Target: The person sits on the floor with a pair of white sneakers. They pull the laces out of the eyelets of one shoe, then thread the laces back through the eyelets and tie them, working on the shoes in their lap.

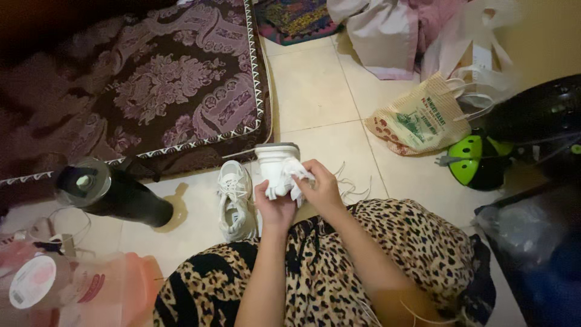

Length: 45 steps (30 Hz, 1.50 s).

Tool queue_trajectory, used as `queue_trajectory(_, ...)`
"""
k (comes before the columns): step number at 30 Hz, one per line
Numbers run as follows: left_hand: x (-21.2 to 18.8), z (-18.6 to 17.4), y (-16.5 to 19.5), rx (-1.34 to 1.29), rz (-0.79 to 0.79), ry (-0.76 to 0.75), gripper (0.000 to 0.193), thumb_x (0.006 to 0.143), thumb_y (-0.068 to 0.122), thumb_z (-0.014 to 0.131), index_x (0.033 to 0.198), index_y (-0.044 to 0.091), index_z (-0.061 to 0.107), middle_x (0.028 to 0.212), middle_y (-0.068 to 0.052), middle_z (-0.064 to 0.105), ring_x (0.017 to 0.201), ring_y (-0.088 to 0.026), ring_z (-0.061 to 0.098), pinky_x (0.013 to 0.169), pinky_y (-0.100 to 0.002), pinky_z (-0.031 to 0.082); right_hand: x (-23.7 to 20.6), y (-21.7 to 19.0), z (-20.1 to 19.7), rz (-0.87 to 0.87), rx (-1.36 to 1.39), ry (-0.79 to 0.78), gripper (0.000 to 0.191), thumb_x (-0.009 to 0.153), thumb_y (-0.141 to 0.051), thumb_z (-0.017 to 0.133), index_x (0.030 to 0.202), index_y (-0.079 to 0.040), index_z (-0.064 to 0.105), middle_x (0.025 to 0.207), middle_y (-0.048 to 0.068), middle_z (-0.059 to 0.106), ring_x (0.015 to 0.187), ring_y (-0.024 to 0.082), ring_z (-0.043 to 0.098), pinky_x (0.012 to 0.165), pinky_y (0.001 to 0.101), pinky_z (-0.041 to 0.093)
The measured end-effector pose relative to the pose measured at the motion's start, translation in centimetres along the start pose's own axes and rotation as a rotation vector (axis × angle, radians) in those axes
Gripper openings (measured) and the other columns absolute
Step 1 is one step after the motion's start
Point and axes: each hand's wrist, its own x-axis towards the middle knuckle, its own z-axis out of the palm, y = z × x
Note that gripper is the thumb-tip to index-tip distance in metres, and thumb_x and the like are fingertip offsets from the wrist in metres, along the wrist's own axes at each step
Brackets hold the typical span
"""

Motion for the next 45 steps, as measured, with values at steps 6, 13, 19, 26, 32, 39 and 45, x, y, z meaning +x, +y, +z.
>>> queue_trajectory(6,0.9,-1.5,-0.5,0.018,-0.034,-0.018,0.046,0.088,0.032,0.06,0.126,0.006,0.061,0.116,-0.008,0.07,0.107,-0.025,0.064,0.102,-0.04,0.047,1.1,3.3,-1.0,0.215,-0.254,0.188,0.019,0.087,-0.011,0.074,0.099,-0.002,0.063,0.086,0.011,0.069,0.078,0.022,0.067,0.069,0.0354,0.053)
queue_trajectory(13,1.2,-1.5,-0.9,0.048,-0.055,0.19,0.041,0.089,0.033,0.059,0.122,0.008,0.062,0.114,-0.005,0.071,0.106,-0.024,0.065,0.101,-0.04,0.049,1.1,3.0,-1.9,0.147,-0.146,0.306,0.024,0.092,-0.014,0.074,0.113,-0.004,0.068,0.098,0.009,0.07,0.086,0.021,0.067,0.073,0.0322,0.055)
queue_trajectory(19,0.6,-1.3,-0.9,0.212,-0.084,0.03,0.048,0.097,0.047,0.053,0.12,0.006,0.065,0.104,-0.007,0.073,0.098,-0.022,0.068,0.09,-0.037,0.054,-1.3,-2.5,0.7,-0.408,-0.397,0.058,0.039,0.066,-0.003,0.077,0.105,-0.006,0.073,0.098,0.011,0.065,0.092,0.029,0.062,0.082,0.041,0.053)
queue_trajectory(26,1.0,-0.9,-1.6,0.315,-0.102,0.019,0.047,0.096,0.049,0.052,0.121,0.012,0.066,0.103,-0.002,0.073,0.093,-0.02,0.066,0.08,-0.038,0.05,0.3,-3.1,-1.4,-0.404,-0.461,0.15,0.044,0.075,0.005,0.071,0.119,-0.005,0.071,0.105,0.012,0.064,0.099,0.03,0.063,0.089,0.0408,0.053)
queue_trajectory(32,2.2,-2.8,-2.5,0.352,-0.115,0.015,0.043,0.098,0.046,0.051,0.119,0.011,0.066,0.107,-0.004,0.072,0.101,-0.021,0.064,0.091,-0.041,0.048,0.2,-4.0,-2.1,-0.393,-0.491,0.181,0.036,0.079,0.003,0.071,0.114,-0.004,0.068,0.104,0.013,0.064,0.098,0.032,0.061,0.088,0.043,0.05)
queue_trajectory(39,3.1,-4.5,-3.0,0.144,-0.059,-0.106,0.05,0.101,0.051,0.048,0.117,0.007,0.067,0.108,-0.008,0.072,0.101,-0.022,0.067,0.091,-0.036,0.054,-1.5,-4.5,1.1,-0.557,-0.446,-0.048,0.038,0.077,0.001,0.072,0.114,-0.008,0.072,0.095,0.008,0.065,0.093,0.026,0.062,0.086,0.0434,0.046)
queue_trajectory(45,1.3,-1.8,-2.2,0.266,-0.103,-0.006,0.05,0.1,0.049,0.046,0.122,0.01,0.067,0.111,-0.004,0.073,0.101,-0.02,0.068,0.09,-0.036,0.054,0.6,-2.7,-2.7,-0.453,-0.545,0.188,0.038,0.076,0.005,0.067,0.113,-0.005,0.069,0.103,0.01,0.066,0.099,0.03,0.061,0.089,0.0432,0.046)
